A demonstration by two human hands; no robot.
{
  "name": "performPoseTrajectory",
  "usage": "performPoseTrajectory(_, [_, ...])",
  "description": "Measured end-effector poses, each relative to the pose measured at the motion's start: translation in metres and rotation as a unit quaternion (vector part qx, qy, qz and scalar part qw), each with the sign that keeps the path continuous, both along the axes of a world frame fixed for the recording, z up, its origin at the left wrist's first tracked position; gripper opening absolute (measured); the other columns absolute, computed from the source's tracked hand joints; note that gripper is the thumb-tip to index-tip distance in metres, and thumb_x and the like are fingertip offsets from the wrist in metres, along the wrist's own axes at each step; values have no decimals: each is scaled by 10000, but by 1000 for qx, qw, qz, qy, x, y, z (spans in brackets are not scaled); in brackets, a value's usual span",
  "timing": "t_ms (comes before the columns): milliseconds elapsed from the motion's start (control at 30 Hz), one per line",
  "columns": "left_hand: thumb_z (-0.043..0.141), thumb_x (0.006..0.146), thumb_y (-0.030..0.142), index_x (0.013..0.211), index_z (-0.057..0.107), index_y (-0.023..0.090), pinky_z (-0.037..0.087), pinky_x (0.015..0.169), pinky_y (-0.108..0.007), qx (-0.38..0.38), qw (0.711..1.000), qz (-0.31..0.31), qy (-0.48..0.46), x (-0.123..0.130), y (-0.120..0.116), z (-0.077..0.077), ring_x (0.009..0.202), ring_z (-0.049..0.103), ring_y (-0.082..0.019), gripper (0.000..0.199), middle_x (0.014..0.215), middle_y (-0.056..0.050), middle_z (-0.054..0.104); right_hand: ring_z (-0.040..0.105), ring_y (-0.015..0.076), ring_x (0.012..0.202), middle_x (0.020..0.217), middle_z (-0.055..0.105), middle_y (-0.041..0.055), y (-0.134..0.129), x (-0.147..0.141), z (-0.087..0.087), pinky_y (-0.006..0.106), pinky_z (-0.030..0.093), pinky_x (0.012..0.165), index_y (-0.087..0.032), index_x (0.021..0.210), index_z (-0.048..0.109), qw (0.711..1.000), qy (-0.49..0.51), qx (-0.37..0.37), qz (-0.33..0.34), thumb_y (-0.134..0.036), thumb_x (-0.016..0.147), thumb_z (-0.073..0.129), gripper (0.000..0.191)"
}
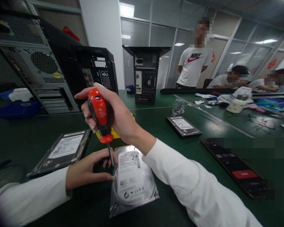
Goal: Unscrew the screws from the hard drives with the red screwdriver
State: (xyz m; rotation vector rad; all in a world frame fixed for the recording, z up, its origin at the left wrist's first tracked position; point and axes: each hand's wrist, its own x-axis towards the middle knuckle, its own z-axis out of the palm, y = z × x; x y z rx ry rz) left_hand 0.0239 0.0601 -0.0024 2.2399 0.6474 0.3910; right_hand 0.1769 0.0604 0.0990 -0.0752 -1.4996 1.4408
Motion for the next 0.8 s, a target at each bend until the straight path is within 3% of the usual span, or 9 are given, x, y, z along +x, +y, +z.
performPoseTrajectory(133, [673,770,339,954,551,169,403,648,-235,-1,1000,-1,-2,0,1,-2,751,464,-141,278,882,-2,519,494,75,506,665,489,-16,1,1,-1,215,417,507,-169,855,527,1000,-17,1,26,-454,896,349,338])
performPoseTrajectory(333, [680,764,321,960,549,173,412,646,-228,-6,999,-1,-41,0,0,-4,843,482,-159,278,949,-19,496,596,95,591,743,582,-25,-4,-2,2,229,489,577,-183,874,412,1000,-19,3,1,-358,846,493,195])
performPoseTrajectory(600, [691,755,322,966,551,180,399,643,-226,-5,1000,4,-26,1,-1,-1,830,468,-152,290,944,-13,482,482,61,444,600,516,-61,-3,-2,2,183,382,448,-198,840,358,999,-11,9,-38,-376,835,528,246])
performPoseTrajectory(700, [686,760,318,973,549,184,399,644,-224,-4,1000,2,-21,0,-1,0,840,471,-152,287,950,-13,486,438,58,451,630,457,-51,-2,-1,1,196,351,455,-196,884,430,999,-2,10,-38,-403,873,428,207])
performPoseTrajectory(800, [673,768,323,978,546,180,400,648,-228,0,1000,-2,-25,0,-1,0,845,476,-155,285,955,-17,492,428,78,506,668,425,-22,-4,0,2,222,375,510,-196,888,513,1000,-9,7,-27,-440,900,312,317])
